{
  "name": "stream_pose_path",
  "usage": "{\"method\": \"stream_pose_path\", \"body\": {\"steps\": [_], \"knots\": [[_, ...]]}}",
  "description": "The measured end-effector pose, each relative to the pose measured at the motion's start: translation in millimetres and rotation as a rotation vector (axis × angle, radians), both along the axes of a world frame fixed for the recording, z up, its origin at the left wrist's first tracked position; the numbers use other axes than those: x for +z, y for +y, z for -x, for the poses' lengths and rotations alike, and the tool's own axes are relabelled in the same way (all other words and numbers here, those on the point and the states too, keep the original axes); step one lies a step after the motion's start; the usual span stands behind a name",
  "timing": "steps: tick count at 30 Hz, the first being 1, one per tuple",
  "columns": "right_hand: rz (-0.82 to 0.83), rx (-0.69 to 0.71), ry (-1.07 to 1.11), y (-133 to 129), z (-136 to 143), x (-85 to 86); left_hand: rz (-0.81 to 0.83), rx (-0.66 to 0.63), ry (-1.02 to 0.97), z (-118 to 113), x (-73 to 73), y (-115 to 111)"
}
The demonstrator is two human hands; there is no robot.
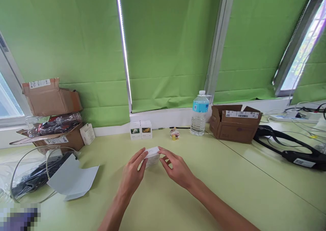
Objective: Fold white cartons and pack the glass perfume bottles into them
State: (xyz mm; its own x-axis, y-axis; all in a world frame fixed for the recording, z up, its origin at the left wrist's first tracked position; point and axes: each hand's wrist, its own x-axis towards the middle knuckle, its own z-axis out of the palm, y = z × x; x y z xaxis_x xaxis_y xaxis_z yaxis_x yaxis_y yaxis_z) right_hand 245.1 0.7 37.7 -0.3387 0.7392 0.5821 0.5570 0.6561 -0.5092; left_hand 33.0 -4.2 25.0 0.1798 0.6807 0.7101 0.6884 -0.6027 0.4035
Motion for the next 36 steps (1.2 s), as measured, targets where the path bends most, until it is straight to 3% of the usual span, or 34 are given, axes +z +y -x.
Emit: {"method": "stream_pose_path", "body": {"steps": [6, 19, 30, 36], "knots": [[-0.090, -0.001, -0.091, 2, -2, -1.2, -0.064, 0.036, 0.055, 0, 0.3, -3], [-0.060, -0.018, -0.102, 1, 3, -5.1, -0.081, 0.091, 0.168, 1, -4.7, 0], [0.148, -0.020, -0.098, 3, 4, -13.5, 0.063, 0.010, -0.083, -6, -3.5, 1], [0.254, -0.001, -0.045, 2, 9, -17.4, 0.137, 0.001, -0.189, -13, 6.2, -6]]}}
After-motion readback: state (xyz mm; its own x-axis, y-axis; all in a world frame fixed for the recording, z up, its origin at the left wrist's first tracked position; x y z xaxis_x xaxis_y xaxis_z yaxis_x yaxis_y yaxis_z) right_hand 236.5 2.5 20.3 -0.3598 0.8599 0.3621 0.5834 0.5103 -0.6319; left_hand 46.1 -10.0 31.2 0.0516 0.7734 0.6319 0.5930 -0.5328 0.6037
